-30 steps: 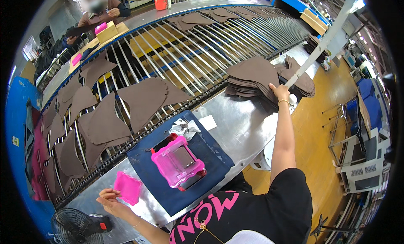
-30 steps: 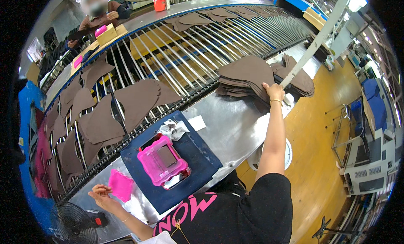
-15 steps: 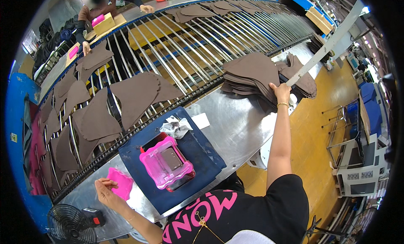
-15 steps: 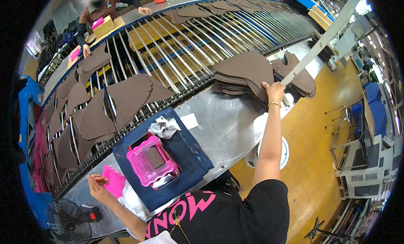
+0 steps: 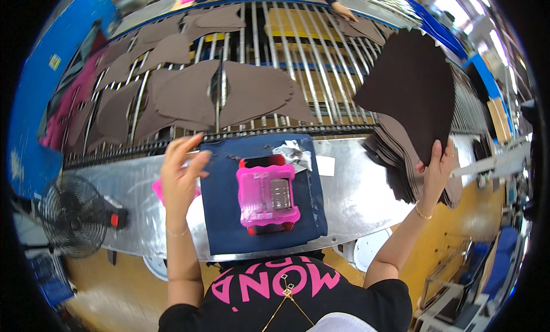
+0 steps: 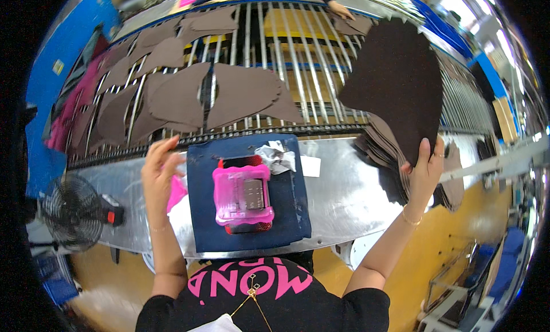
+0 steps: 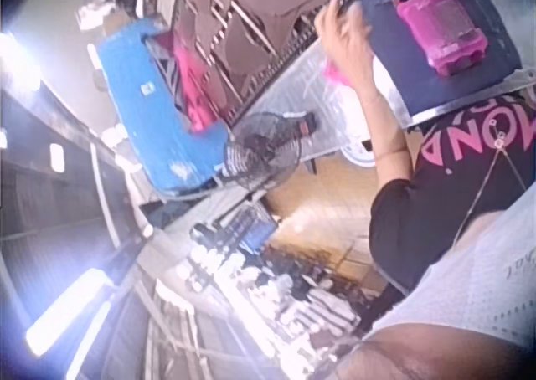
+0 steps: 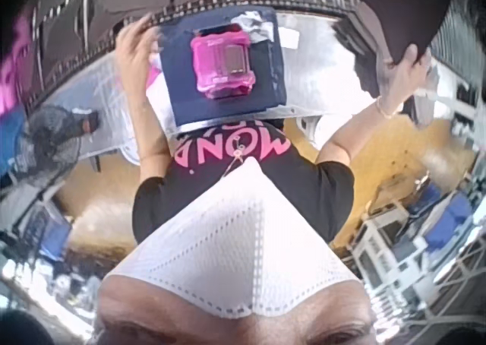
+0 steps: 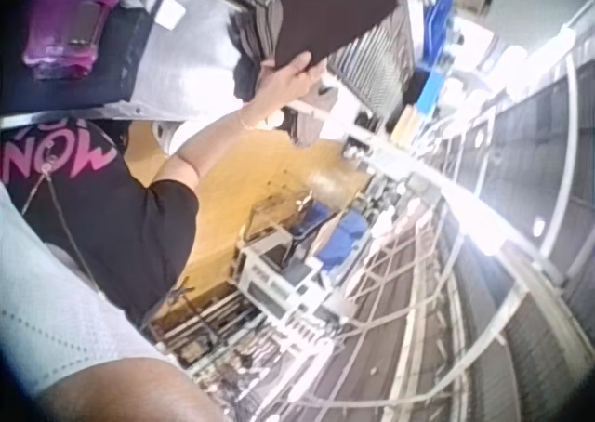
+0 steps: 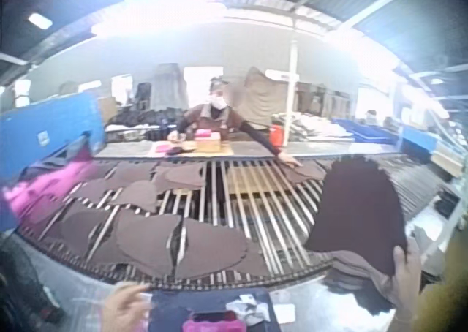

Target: The person repeatedly picks brown fabric pieces from a stack and places them onto a moving conveyor belt. The pieces are handled one at a time and arranged in a line along the belt.

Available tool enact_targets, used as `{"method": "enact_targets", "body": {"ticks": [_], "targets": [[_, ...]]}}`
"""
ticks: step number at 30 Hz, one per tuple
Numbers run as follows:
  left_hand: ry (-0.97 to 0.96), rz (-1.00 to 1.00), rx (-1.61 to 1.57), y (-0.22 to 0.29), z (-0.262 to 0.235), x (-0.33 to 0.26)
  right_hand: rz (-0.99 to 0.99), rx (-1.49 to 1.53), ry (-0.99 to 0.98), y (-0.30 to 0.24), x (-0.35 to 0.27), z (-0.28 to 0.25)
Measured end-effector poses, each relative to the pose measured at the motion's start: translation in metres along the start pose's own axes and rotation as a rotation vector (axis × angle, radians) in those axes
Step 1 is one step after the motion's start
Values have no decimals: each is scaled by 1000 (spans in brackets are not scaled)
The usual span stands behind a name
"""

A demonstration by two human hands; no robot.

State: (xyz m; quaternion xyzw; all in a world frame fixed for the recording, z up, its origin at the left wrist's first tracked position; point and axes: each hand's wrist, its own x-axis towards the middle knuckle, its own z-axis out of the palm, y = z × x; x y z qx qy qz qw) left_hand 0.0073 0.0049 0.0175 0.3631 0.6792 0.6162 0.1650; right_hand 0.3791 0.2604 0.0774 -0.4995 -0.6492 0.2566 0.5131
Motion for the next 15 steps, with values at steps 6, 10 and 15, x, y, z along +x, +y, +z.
{"method": "enact_targets", "body": {"ticks": [6, 10, 15], "targets": [[-168, -184, -275, 34, 8, 16, -141, 569, -479, -49, -61, 88], [-45, -119, -230, 29, -44, 8, -89, 640, -732, -64, -95, 121], [119, -48, 30, 38, -98, -21, -320, 360, -855, -53, -119, 145]]}}
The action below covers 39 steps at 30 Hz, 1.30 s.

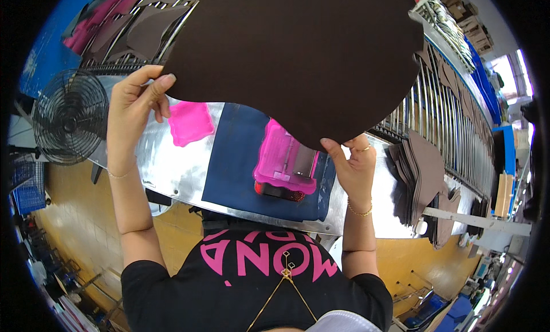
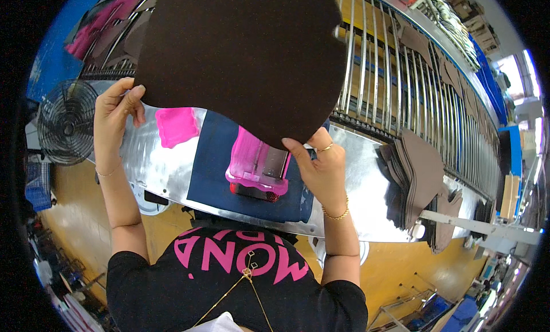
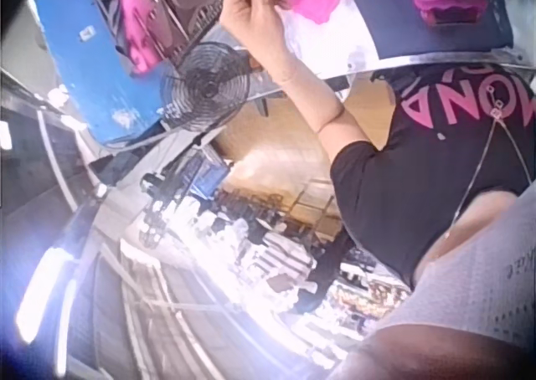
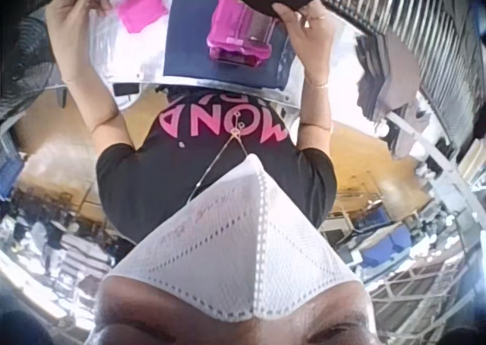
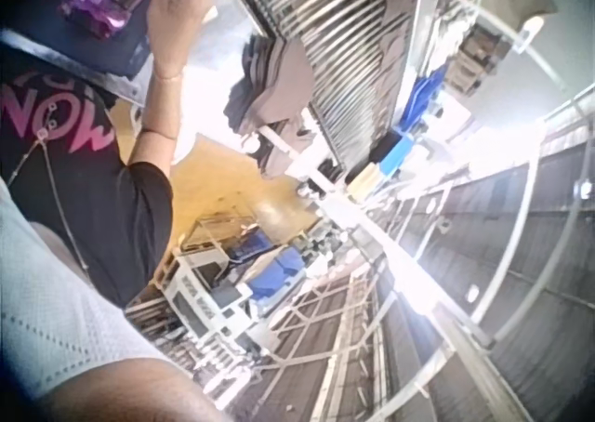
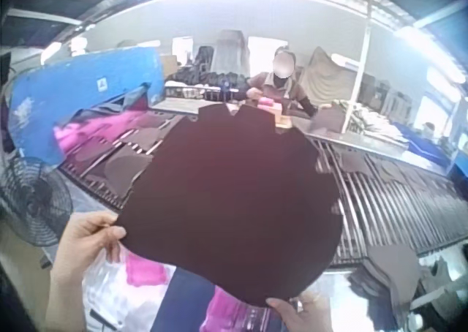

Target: The person repeatedly picks brown fabric pieces from a stack and places them onto a moving conveyor belt. The pieces are handled one at a time and arranged in a line along the belt.

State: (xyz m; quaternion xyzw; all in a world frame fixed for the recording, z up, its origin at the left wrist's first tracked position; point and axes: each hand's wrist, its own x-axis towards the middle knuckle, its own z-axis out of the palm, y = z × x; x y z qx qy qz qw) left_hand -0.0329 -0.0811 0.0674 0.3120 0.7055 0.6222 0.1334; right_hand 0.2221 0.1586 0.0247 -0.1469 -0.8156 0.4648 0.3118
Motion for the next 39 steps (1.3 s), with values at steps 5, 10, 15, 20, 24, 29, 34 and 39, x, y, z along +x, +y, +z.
{"method": "enact_targets", "body": {"ticks": [5, 10, 15, 20, 24, 29, 34, 39], "targets": [[72, 67, 250, 7, -12, -10, -74, -170, -50, 1, -8, 10], [-57, 231, 432, 4, 5, -10, -82, -252, 4, 11, -27, -10], [-308, 317, 438, -8, 56, -5, -15, -278, 90, 38, -64, -44], [-475, 433, 397, -10, 108, -4, 288, -198, 227, 54, -118, -77], [-618, 506, 273, -2, 147, -6, 304, -252, 260, 39, -141, -125], [-721, 691, 248, -3, 195, -4, 501, -354, 374, 12, -164, -186], [-507, 917, 344, 40, 228, 48, 340, -565, 492, 12, -137, -209], [-98, 1413, 682, 94, 235, 109, 74, -742, 575, -39, -34, -171]]}}
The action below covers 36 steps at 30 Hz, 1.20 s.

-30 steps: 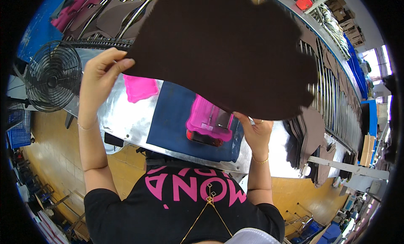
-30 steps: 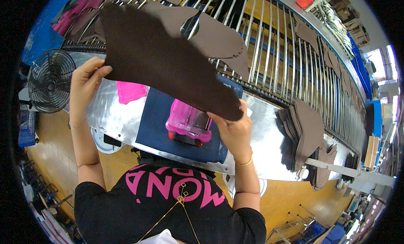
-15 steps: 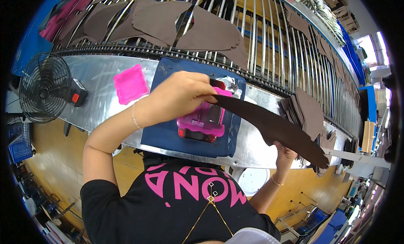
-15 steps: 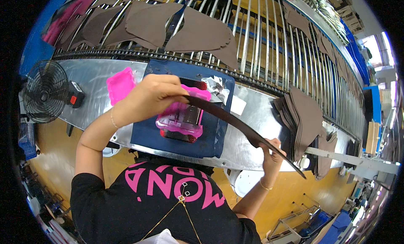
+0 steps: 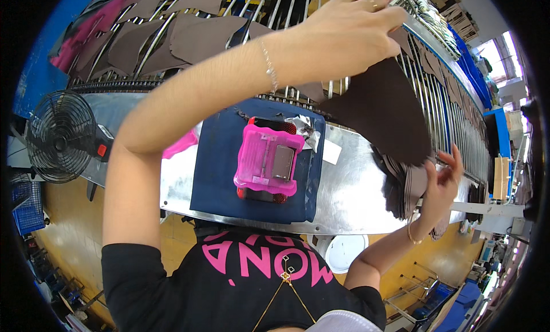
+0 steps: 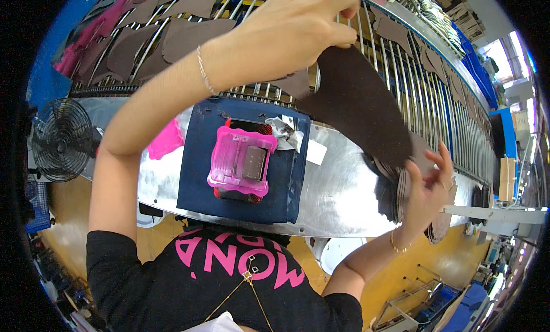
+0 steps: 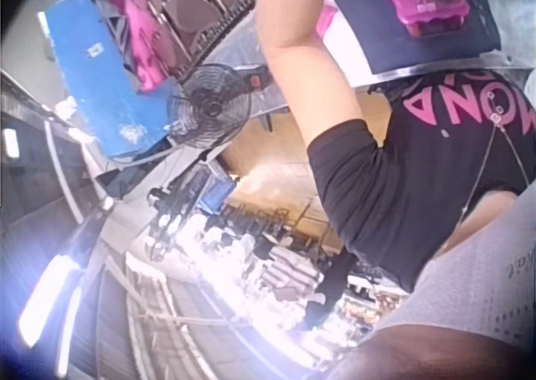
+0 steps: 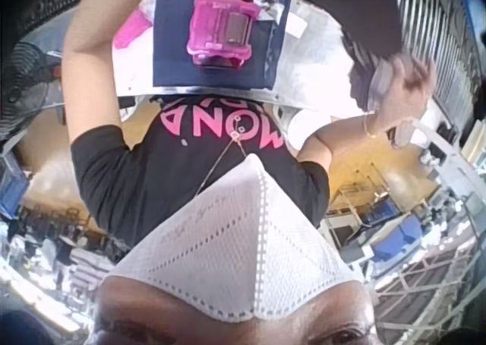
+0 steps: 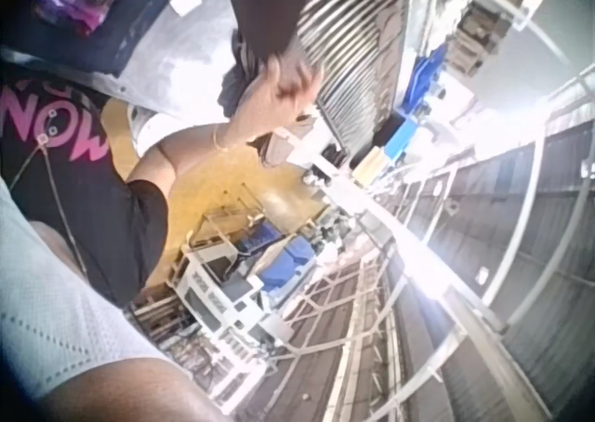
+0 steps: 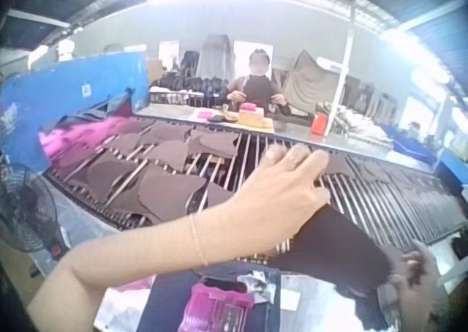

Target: The person repeatedly picks brown fabric pieces from a stack and places them onto a moving conveyor belt. The pieces are handled one at a time and arranged in a line along the belt.

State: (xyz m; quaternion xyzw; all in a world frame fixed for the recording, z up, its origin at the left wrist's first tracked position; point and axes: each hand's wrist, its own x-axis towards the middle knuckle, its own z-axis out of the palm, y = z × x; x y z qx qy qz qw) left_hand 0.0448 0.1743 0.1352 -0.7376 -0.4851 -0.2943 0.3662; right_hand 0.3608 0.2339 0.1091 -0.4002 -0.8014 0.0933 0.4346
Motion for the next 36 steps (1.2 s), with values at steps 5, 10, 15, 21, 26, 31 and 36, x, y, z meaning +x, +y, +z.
{"method": "enact_targets", "body": {"ticks": [5, 10, 15, 21, 26, 31, 36], "targets": [[-46, 241, 186, -29, 3, 16, -154, 84, -429, -17, 30, 119], [59, -21, 117, -47, -22, 10, 282, 512, -548, -18, 40, 227], [237, -323, 244, -63, -77, -61, 424, 875, -588, 22, 42, 341], [-25, -869, 179, -24, -127, -171, 647, 804, -705, 24, 40, 395], [-80, -1072, 128, -9, -130, -218, 749, 860, -672, 44, 44, 400], [-55, -1166, 39, 14, -107, -231, 557, 790, -480, 36, 37, 332], [-25, -1175, -43, 16, -93, -239, 273, 95, -157, 107, 14, 203]]}}
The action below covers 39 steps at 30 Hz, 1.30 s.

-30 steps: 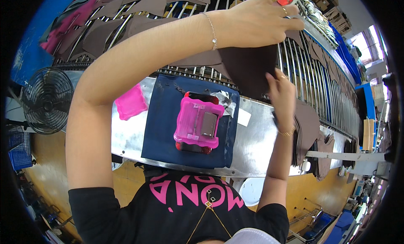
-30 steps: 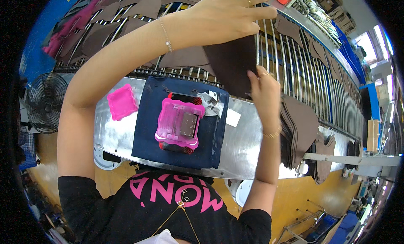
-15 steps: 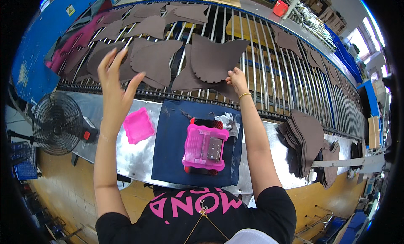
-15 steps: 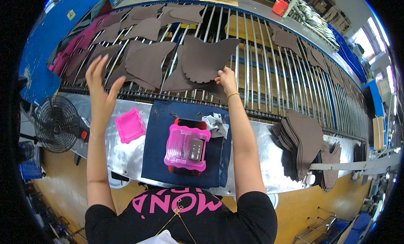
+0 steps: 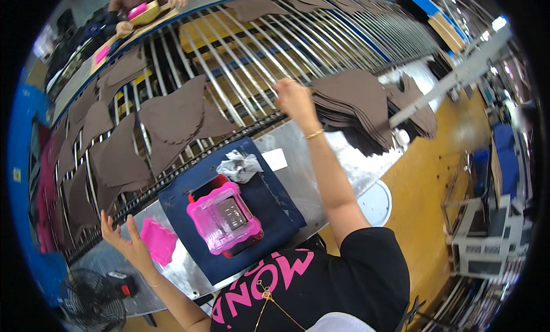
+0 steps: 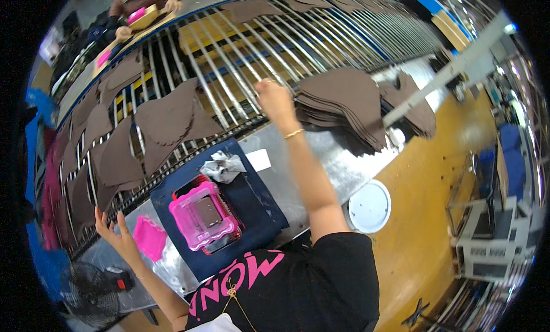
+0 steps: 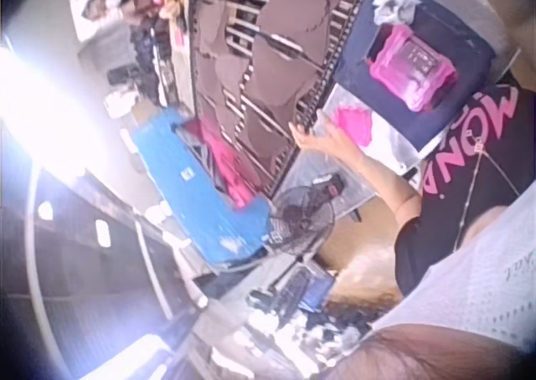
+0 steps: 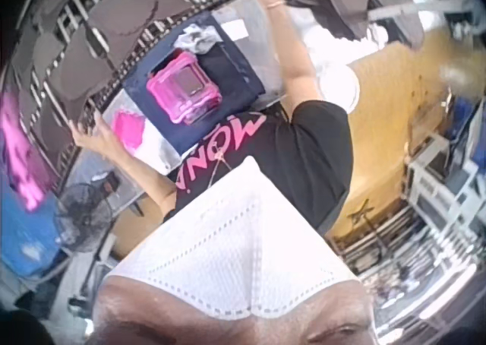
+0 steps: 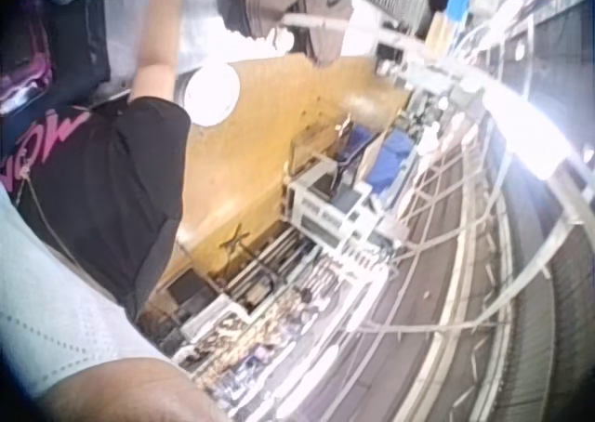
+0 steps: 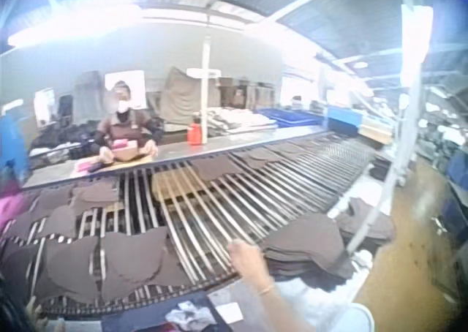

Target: The person repeatedly picks brown fabric pieces from a stack and places them onto a moving conveyor belt. The pieces are handled one at a time and arranged in a line along the belt.

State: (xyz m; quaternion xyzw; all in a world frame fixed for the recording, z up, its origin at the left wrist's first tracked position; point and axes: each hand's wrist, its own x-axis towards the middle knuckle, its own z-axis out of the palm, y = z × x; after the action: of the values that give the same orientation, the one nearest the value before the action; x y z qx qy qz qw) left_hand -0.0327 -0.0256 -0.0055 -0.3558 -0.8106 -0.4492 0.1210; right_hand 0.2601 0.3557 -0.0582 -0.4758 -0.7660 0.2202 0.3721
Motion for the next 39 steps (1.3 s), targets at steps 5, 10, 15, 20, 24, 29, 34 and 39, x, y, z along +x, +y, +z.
{"method": "enact_targets", "body": {"ticks": [5, 10, 15, 20, 24, 29, 34, 39], "targets": [[-41, -1, -110, 3, 19, 6, 270, -761, 491, 92, -44, -158], [-82, 5, -171, 22, 36, 4, 707, -943, 369, 143, -71, -209], [-75, -19, -187, 30, 36, -3, 807, -827, 301, 157, -66, -206], [-81, -27, -149, 21, 28, -10, 727, -864, 370, 168, -70, -208], [-83, -29, -123, 17, 24, -13, 765, -824, 324, 150, -74, -211], [-103, -22, -171, 23, 30, -13, 442, -803, 159, 146, -63, -219], [-133, 88, -220, 60, 38, -1, 81, -552, 381, 56, -51, -229], [-225, 96, -464, 85, 49, 12, -69, 400, 278, -89, -58, -166]]}}
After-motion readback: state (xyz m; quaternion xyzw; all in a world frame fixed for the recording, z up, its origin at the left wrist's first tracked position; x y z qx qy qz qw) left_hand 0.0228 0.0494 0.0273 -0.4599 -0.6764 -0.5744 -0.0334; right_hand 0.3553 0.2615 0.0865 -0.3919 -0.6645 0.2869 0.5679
